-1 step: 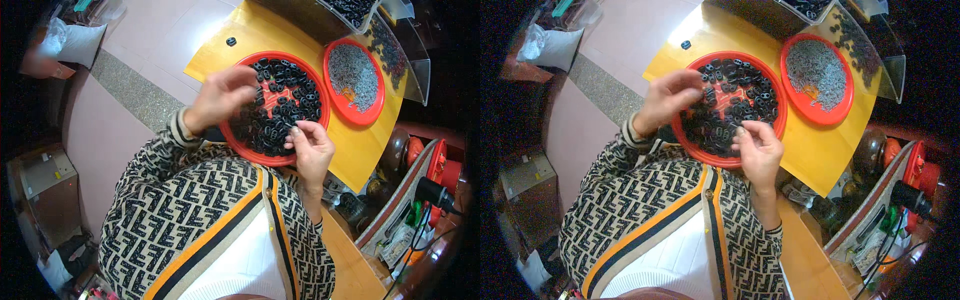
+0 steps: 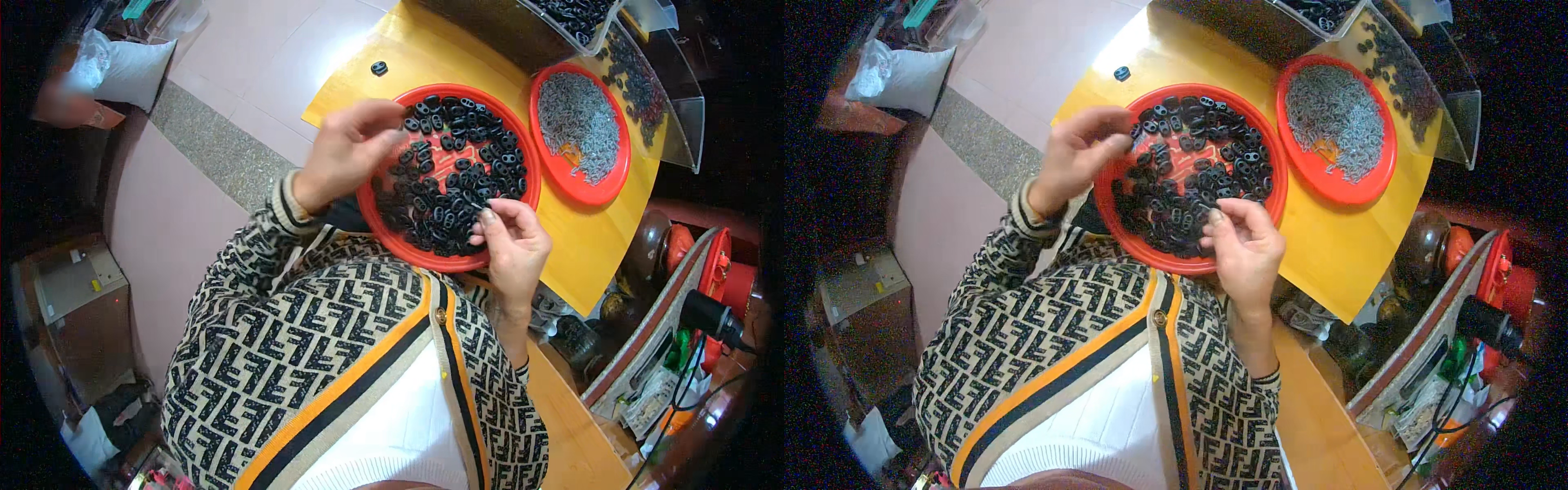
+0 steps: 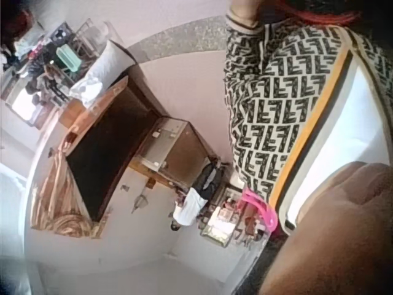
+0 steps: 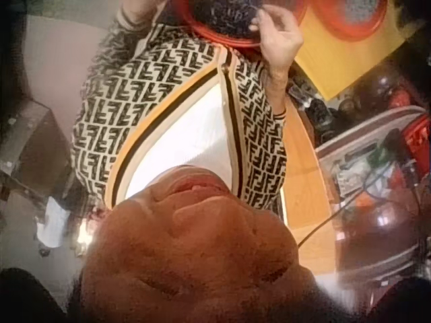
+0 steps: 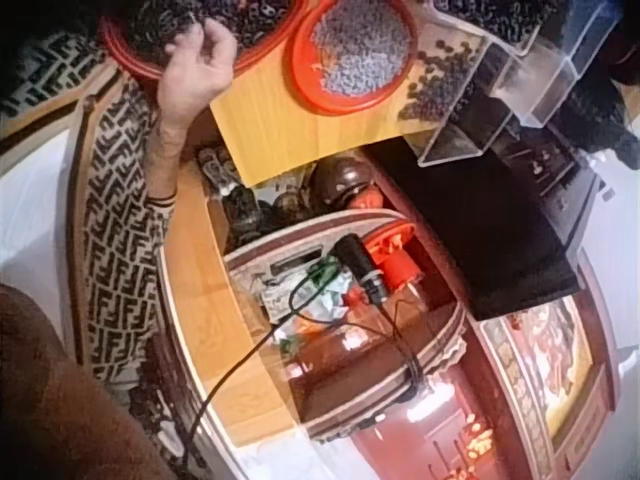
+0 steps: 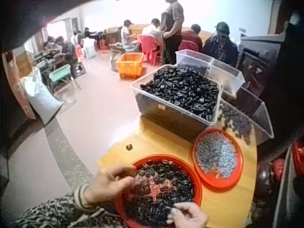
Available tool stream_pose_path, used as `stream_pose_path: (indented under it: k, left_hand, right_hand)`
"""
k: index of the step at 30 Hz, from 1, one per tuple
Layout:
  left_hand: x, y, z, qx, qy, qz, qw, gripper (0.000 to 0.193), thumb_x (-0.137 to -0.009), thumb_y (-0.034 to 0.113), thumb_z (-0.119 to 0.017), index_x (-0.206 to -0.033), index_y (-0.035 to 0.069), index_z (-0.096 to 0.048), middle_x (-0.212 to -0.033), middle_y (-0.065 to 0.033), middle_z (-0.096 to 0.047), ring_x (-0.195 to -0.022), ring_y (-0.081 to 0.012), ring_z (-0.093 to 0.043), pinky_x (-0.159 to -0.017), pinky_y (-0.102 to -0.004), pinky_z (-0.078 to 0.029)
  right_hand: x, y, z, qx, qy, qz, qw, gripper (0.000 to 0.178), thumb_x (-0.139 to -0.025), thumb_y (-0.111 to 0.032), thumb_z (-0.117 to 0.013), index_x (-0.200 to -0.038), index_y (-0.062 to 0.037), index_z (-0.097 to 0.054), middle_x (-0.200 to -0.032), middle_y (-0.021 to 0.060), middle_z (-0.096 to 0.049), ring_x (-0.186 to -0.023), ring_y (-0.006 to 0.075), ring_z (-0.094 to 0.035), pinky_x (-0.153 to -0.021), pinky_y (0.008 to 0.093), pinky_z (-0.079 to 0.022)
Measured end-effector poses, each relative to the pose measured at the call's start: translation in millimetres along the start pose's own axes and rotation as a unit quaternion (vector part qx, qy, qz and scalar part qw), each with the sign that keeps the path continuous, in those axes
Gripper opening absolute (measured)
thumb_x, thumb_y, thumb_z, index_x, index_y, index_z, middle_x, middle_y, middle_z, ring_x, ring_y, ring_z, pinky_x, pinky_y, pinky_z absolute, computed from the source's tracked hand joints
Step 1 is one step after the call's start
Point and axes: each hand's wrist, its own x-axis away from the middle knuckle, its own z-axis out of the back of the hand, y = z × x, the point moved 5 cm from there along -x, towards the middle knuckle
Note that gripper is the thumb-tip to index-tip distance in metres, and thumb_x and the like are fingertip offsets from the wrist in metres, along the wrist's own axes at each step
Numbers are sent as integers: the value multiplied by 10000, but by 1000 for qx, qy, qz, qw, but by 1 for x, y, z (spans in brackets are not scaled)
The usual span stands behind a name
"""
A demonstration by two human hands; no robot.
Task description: Sorting small black plastic components into a red tray.
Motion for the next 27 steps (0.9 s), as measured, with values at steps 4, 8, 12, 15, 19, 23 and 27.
stream_pose_path:
  k: [4,8,12,15,19,23,27]
  left_hand:
    - [-1,17,5,-243,-47,-182,952,135,-705,-23,-595,-840,-14,-597,-755,-91,-572,-640,-179,-593,-540,-301,-476]
    - [-7,9,-31,-347,-117,-318,874,143,-618,-2,-619,-756,31,-603,-714,-122,-535,-695,-272,-546,-608,-348,-452]
    - [-13,-5,-41,-454,-178,-308,817,86,-628,37,-577,-712,41,-596,-731,-106,-516,-724,-271,-498,-645,-360,-425]
    - [-18,-13,-42,-467,-205,-266,818,100,-615,31,-557,-708,39,-592,-749,-104,-511,-756,-274,-491,-666,-358,-421]
    - [-20,-8,-44,-458,-202,-267,824,126,-611,27,-560,-734,35,-581,-735,-104,-502,-753,-277,-491,-667,-361,-420]
    - [-16,-3,-41,-398,-178,-294,850,184,-630,0,-583,-810,24,-554,-736,-98,-503,-756,-271,-500,-672,-353,-425]
    - [-8,-14,-34,168,-176,23,970,215,-735,-27,-576,-935,41,-535,-801,-58,-536,-725,-173,-529,-629,-282,-432]
  right_hand:
    - [-5,5,2,-15,-34,-5,999,112,-804,15,-550,-916,25,-555,-754,32,-563,-623,74,-550,-535,192,-488]
    - [-4,-2,-7,-20,-46,1,999,112,-807,12,-549,-917,29,-552,-761,33,-562,-626,71,-547,-532,190,-484]
    - [-2,1,-6,-17,-52,-12,998,121,-809,13,-544,-929,28,-548,-766,33,-562,-633,68,-546,-536,191,-483]
    - [0,2,-7,-18,-53,-21,998,122,-811,10,-541,-931,29,-547,-768,33,-564,-633,64,-542,-536,189,-479]
    - [0,5,-9,3,-67,-26,997,124,-812,-6,-549,-932,23,-549,-771,26,-566,-632,60,-540,-538,184,-474]
    - [-1,6,-10,9,-72,-41,997,125,-813,-15,-552,-934,16,-552,-768,19,-565,-635,56,-538,-538,180,-472]
    - [-3,3,-9,-45,-56,-37,997,109,-815,-21,-550,-919,9,-553,-751,16,-559,-613,54,-527,-523,176,-454]
